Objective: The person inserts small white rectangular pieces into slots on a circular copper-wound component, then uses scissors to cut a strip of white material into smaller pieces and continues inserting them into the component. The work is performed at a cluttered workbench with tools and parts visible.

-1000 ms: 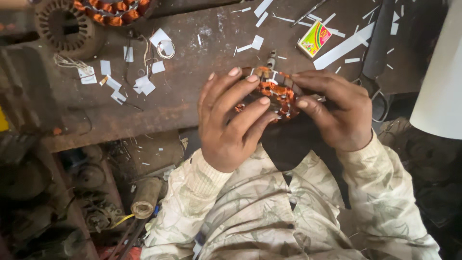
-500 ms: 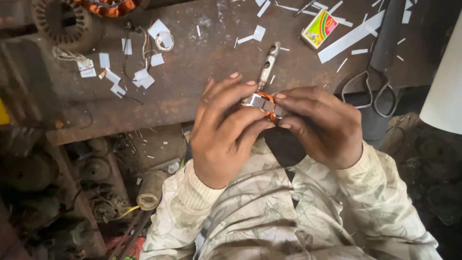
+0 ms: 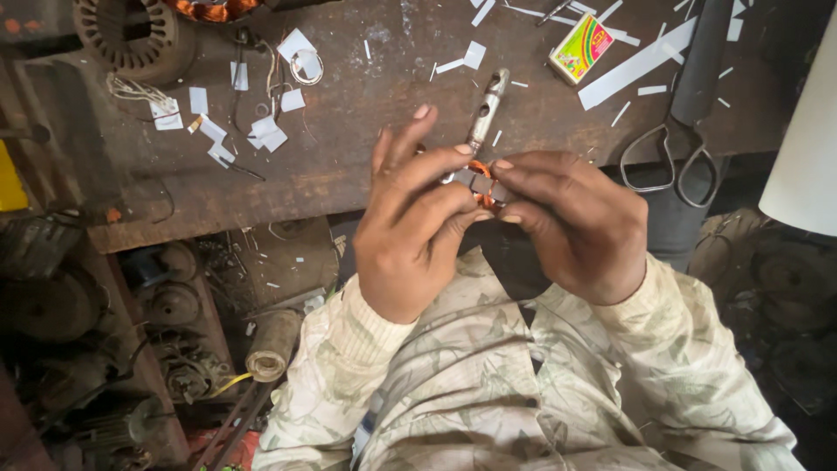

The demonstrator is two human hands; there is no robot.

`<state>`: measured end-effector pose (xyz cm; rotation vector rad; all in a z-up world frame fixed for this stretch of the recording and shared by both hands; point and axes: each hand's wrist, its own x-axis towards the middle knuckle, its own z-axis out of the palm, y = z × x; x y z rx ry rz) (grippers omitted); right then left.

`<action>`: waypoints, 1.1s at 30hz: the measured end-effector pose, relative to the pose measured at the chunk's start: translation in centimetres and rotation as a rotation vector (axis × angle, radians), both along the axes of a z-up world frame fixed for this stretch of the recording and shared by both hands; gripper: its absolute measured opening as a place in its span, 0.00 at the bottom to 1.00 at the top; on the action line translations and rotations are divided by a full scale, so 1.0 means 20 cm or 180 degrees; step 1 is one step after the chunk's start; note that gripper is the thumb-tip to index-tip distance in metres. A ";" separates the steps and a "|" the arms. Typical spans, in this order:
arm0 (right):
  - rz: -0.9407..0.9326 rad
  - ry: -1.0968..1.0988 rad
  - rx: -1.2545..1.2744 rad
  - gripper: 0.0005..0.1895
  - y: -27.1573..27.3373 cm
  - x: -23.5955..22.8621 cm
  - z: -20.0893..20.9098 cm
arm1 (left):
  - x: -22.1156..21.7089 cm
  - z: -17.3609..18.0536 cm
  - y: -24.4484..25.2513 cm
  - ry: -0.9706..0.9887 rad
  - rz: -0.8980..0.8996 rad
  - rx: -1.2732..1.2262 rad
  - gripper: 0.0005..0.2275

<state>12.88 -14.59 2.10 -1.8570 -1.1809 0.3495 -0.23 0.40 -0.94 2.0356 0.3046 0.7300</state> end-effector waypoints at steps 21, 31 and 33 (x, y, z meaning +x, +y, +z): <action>-0.0475 -0.0799 0.0544 0.13 0.03 0.00 -0.14 | 0.09 -0.06 0.02 -0.0167 0.0211 0.0321 0.10; -0.0448 -0.1276 0.0583 0.14 0.08 0.02 -0.17 | 0.14 -0.04 0.03 -0.0150 0.0267 0.0258 0.09; -0.0529 -0.1150 0.0433 0.15 0.08 0.03 -0.17 | 0.16 -0.05 0.04 -0.0123 0.0289 0.0195 0.09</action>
